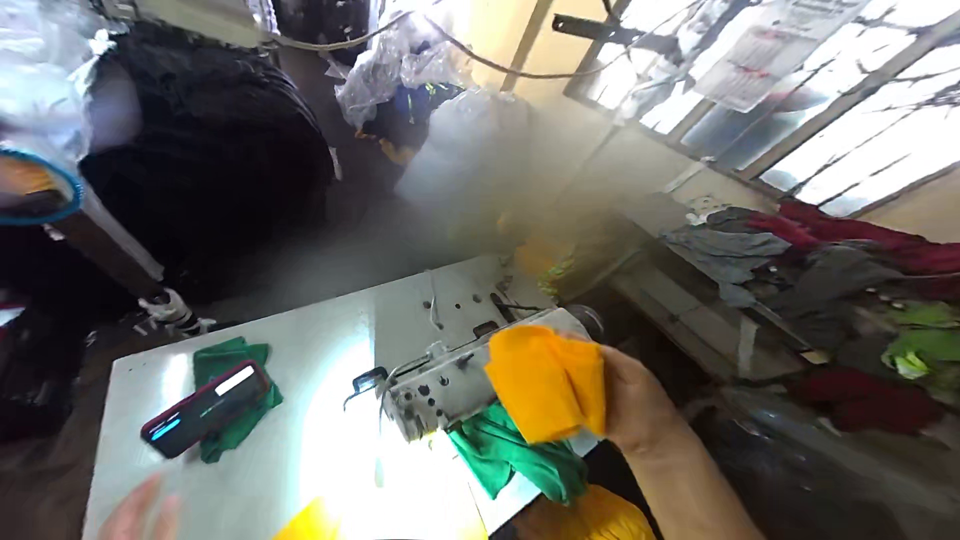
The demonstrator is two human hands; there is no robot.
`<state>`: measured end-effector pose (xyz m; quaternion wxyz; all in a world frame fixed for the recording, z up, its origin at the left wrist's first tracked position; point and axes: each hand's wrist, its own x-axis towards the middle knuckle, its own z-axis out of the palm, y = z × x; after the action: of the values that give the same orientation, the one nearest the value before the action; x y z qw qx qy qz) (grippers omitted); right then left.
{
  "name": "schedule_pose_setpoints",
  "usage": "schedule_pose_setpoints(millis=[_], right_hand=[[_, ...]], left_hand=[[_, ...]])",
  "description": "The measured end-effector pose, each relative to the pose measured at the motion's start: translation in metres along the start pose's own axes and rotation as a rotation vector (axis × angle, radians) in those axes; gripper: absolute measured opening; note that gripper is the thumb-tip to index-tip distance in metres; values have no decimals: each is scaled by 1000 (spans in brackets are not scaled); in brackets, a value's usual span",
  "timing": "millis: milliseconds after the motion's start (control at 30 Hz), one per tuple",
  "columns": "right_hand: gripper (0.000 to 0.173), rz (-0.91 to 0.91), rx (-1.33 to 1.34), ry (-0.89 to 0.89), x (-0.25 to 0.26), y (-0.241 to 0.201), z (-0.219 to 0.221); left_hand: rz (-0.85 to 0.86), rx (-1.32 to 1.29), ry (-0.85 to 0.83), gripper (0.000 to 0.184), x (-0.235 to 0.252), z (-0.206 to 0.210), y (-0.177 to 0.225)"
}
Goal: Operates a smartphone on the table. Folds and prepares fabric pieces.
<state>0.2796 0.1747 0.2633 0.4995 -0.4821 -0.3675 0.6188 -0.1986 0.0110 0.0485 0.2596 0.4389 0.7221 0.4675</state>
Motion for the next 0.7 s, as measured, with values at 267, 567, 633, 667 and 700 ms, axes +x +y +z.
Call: schedule_pose_setpoints(millis=[267,567,633,667,700], right_hand=[[10,325,36,-662,-53,89,101],[22,-27,-428,-521,-79,102,110],[15,-37,-371,-502,-80,99,109],[13,-45,-350,-491,-81,98,110],[13,-51,-336,-489,-82,97,110]], left_hand=[[-130,-818,-700,62,-56,72,187],[-160,-735,-637,22,-64,36,186],[-168,-704,-605,17,-64,30,182],[-171,-699,-597,16,-65,28,180],[-168,-699,-601,15,-67,26,177]])
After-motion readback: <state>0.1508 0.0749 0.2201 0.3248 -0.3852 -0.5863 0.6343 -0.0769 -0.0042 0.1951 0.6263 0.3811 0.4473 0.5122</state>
